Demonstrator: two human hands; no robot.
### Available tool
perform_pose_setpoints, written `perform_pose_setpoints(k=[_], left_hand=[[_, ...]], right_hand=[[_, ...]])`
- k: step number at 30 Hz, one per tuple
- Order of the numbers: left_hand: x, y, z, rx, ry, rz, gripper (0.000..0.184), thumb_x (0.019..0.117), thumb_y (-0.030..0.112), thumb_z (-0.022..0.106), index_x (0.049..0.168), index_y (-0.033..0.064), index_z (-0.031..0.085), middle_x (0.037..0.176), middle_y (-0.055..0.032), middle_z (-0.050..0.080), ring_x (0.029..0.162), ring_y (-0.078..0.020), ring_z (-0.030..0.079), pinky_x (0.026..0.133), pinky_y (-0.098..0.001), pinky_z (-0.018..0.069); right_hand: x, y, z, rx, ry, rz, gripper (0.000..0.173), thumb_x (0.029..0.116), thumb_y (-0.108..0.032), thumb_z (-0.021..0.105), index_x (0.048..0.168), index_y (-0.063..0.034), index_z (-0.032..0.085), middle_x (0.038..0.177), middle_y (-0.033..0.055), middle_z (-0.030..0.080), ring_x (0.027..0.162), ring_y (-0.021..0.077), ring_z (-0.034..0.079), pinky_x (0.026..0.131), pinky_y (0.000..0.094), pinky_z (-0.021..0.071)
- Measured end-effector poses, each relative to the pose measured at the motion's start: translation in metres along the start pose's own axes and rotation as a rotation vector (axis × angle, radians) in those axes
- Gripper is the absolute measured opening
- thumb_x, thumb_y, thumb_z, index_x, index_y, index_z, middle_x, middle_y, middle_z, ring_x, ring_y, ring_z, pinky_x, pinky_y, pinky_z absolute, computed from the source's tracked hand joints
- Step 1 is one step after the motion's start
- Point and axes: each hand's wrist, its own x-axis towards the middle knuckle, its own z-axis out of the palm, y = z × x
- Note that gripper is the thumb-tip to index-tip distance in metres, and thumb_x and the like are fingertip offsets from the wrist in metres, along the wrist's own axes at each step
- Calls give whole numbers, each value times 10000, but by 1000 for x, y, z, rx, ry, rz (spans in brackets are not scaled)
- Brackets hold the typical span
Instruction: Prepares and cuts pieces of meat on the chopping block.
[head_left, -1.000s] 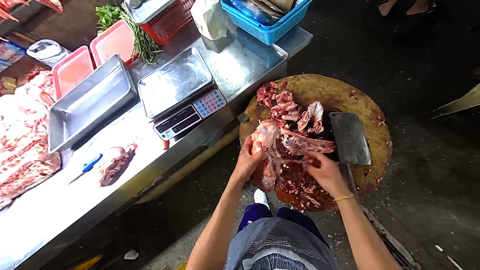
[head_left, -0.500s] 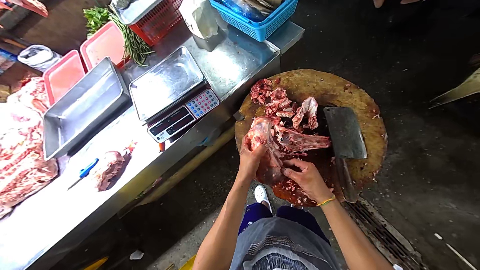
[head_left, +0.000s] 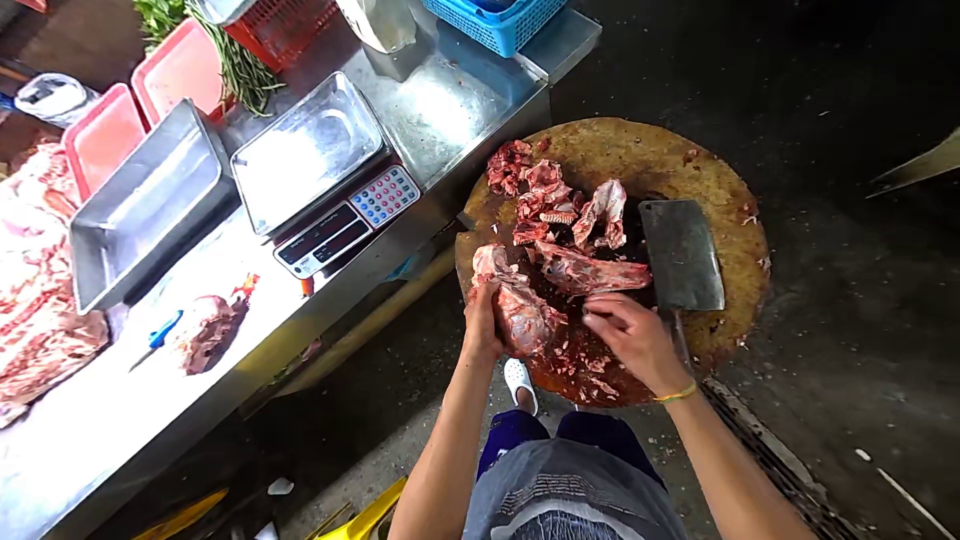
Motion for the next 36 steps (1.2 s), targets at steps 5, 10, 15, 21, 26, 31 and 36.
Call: perform_pose_setpoints(k=[5, 10, 15, 21, 26, 31, 36], left_hand=[[11, -6, -7, 100, 175, 202, 625, 929, 122, 696, 1455, 12, 376, 1147, -232, 636, 973, -278, 680, 823, -444, 595], [32, -25, -39, 216, 289, 207, 765, 850, 151, 787, 1469, 3, 362, 1226, -255, 616, 1065, -307, 662, 890, -481, 581], [31, -39, -58, 141, 427, 194, 783, 889, 186, 769, 1501, 7, 314, 1253, -271, 604, 1083, -324, 653, 895, -493, 571], [39, -37, -80, 262, 557, 279, 888, 821, 254, 843, 1510, 8, 340, 1357, -264, 567, 1226, -336, 599, 1024, -510, 519], [39, -36, -85, 263, 557, 422, 997, 749, 239, 878, 1537, 7, 313, 1422, -272, 498, 1302, -334, 532, 1081, -482, 477], [42, -30, -87, 364, 532, 359, 963, 766, 273, 868, 1534, 37, 337, 1436, -255, 500, 1299, -342, 538, 1080, -502, 470], [52, -24, -93, 420, 511, 310, 934, 786, 340, 852, 1524, 50, 359, 1417, -247, 520, 1271, -355, 560, 1056, -536, 479]], right_hand=[[-18, 52, -39, -477, 149, 350, 369, 894, -126, 726, 1251, -40, 687, 1282, 366, 555, 1198, 557, 542, 989, 678, 462], [-4, 64, -34, -490, 72, 524, 724, 856, -32, 695, 1524, -116, 429, 1361, 295, 552, 1183, 487, 606, 924, 639, 526], [-40, 31, -65, -253, 173, 333, 810, 814, -2, 707, 1547, 1, 364, 1407, 348, 516, 1192, 515, 584, 969, 679, 478], [-60, -37, -29, 224, 117, 355, 462, 960, -308, 609, 1241, 53, 548, 683, 7, 608, 499, 100, 600, 474, 308, 566], [-63, -47, 34, -54, 80, 144, 412, 987, -385, 566, 1050, 3, 691, 625, 14, 595, 492, 93, 564, 477, 332, 520], [-78, -48, 82, -334, -65, 67, 397, 1007, -331, 541, 1125, 10, 707, 707, 113, 684, 623, 257, 682, 588, 476, 574], [-67, -39, 89, -295, -219, 311, 381, 1018, -353, 561, 1134, -23, 711, 749, 127, 682, 699, 282, 682, 673, 537, 553]])
